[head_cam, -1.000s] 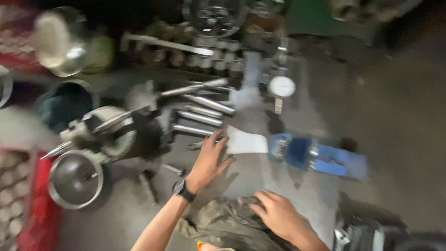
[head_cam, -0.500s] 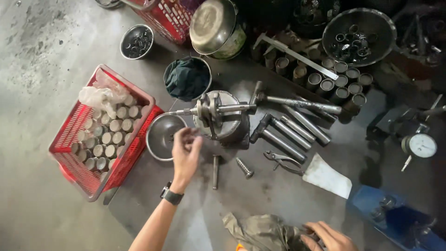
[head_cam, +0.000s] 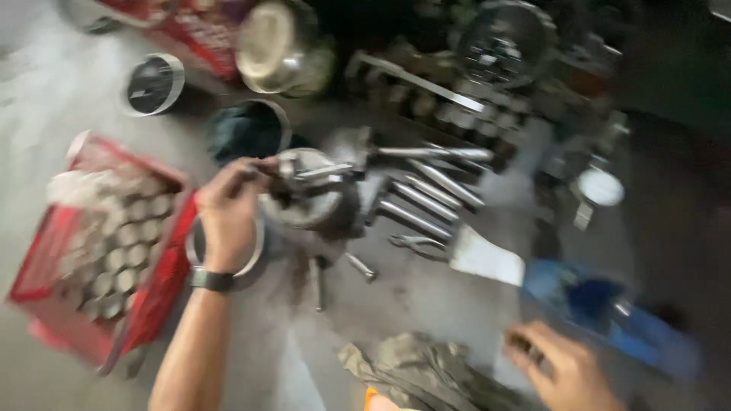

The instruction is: Checking the alignment and balancing of a motorcycle crankshaft using a dial indicator on a workbench.

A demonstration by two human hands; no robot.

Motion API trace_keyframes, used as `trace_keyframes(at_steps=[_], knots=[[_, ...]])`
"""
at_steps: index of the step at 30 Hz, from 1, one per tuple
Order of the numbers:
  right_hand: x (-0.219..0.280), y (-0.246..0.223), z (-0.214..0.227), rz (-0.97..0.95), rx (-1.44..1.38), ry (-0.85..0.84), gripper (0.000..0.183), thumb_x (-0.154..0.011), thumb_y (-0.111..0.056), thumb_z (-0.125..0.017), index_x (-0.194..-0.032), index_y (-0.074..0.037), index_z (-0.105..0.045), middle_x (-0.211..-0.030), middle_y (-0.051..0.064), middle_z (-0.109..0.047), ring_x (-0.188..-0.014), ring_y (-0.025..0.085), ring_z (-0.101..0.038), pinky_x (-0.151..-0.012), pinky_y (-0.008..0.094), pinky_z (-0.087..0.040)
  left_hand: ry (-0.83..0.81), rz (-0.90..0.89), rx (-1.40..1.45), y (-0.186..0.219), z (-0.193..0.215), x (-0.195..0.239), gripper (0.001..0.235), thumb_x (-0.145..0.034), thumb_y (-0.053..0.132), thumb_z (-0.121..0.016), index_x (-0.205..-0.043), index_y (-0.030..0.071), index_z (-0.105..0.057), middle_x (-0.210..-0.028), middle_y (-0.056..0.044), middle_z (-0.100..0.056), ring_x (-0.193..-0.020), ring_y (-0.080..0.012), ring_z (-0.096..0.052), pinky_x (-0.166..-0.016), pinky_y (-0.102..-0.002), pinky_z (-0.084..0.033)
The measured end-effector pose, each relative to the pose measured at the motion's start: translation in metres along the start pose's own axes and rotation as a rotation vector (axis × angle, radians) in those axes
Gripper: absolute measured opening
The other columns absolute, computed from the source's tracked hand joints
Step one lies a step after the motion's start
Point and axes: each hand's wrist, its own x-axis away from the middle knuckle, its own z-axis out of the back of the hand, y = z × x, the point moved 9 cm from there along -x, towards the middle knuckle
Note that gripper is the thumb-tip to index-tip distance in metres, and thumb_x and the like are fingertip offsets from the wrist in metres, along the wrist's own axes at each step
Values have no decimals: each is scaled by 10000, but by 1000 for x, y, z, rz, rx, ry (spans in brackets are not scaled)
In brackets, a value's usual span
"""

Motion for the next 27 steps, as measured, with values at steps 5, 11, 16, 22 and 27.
trace_keyframes(at_steps=[5,11,16,22,27], knots=[[49,-14,126,-78,-243,502,172,-926,-74,-699,-1075,3,-736,-962,86,-768,-860,149,-713,-763,284,-559,-126,8,-100,64,-42,7,162,-1010,-39,-690,-1169,-42,-720,-917,-76,-726,-815,-76,-632,-747,-222,-509],[56,17,175,-60,-562,696,229,-993,-29,-627,-1200,60,-670,-1026,120,-737,-884,165,-687,-784,293,-574,-223,-116,102,160,-109,42,126,-1043,-67,-697,-1164,-39,-720,-1019,-78,-758,-908,-42,-691,-825,-189,-561],[56,32,172,43,-759,499,369,-970,-93,-603,-1322,15,-588,-1136,99,-708,-977,166,-693,-808,301,-585,-421,-133,243,229,-218,79,333,-866,-43,-738,-1190,35,-754,-965,-44,-800,-721,-21,-658,-560,-175,-495],[72,112,156,-170,-758,470,324,-955,-120,-632,-1247,19,-659,-1016,97,-736,-894,185,-732,-733,326,-609,-718,-28,493,254,-331,134,227,-914,26,-730,-1140,7,-741,-889,-40,-806,-737,-31,-634,-614,-184,-478],[76,166,139,-301,-868,565,241,-934,-104,-698,-1126,41,-706,-879,96,-731,-788,170,-705,-684,319,-598,-803,-109,596,258,-368,155,194,-952,49,-727,-1137,-9,-711,-952,-55,-796,-860,-51,-720,-756,-212,-571]])
